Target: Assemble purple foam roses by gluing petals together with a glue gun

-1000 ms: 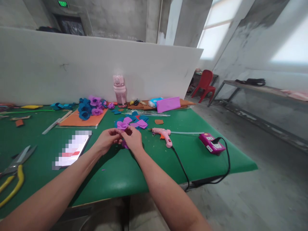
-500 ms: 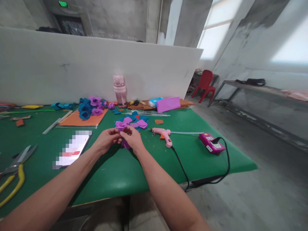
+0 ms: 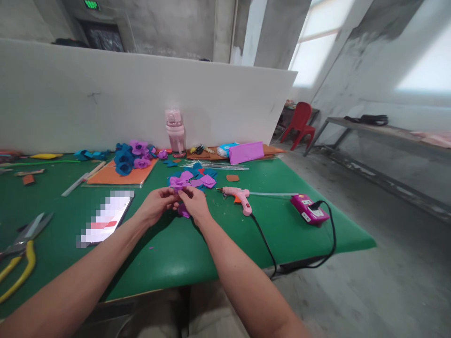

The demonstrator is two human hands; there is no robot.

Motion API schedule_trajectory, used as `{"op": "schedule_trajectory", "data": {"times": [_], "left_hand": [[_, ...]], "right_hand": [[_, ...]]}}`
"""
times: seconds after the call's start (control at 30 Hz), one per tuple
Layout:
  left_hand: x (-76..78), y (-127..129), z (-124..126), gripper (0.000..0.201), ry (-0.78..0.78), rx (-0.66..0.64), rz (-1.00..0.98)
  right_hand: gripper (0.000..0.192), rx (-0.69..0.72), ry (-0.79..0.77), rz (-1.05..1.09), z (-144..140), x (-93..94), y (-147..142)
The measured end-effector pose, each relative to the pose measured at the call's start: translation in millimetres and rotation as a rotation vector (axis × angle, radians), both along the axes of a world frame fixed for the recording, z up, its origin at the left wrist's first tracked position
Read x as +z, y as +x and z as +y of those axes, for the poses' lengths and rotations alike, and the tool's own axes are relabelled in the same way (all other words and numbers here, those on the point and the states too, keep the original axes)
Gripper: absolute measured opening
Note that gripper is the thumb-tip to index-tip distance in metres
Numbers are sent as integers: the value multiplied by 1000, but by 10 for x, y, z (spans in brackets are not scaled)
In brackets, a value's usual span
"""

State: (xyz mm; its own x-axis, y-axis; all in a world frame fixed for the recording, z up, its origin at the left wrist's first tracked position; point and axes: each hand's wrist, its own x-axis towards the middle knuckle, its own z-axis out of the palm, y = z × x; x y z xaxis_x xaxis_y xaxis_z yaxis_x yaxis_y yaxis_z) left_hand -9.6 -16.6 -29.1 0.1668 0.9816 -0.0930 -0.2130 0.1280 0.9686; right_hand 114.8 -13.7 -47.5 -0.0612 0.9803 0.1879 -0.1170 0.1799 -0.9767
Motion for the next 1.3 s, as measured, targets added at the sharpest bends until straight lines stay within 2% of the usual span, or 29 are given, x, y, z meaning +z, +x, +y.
{"op": "schedule_trajectory", "data": {"times": [0.13, 0.27, 0.33, 0.43, 0.53, 0.63, 0.77, 1.0, 1.3], "left_hand": [[-12, 13, -5, 30, 18, -9, 23], [-22, 30, -8, 25, 57, -30, 75], [-13, 24, -4, 26, 51, -37, 56], [17, -2, 8, 28, 23, -40, -27], [39, -30, 23, 29, -17, -57, -87], [31, -45, 38, 27, -45, -94, -103], [11, -55, 56, 27, -48, -57, -126], [14, -72, 74, 26, -69, -25, -183], [-17, -83, 78, 25, -87, -25, -189]], "right_hand": [[26, 45, -80, 80, -39, 42, -18], [24, -19, -28, -24, -34, 36, -19], [23, -8, -27, -35, -19, 21, -15], [23, 32, -36, 65, -6, 30, 0], [23, -26, -41, 169, -4, 70, 29], [21, -110, -45, 170, 3, 86, 58], [21, -151, 8, 63, 17, 55, 65], [29, -153, 268, -210, -37, 56, 40], [35, -183, 500, -541, -127, 85, 26]]}}
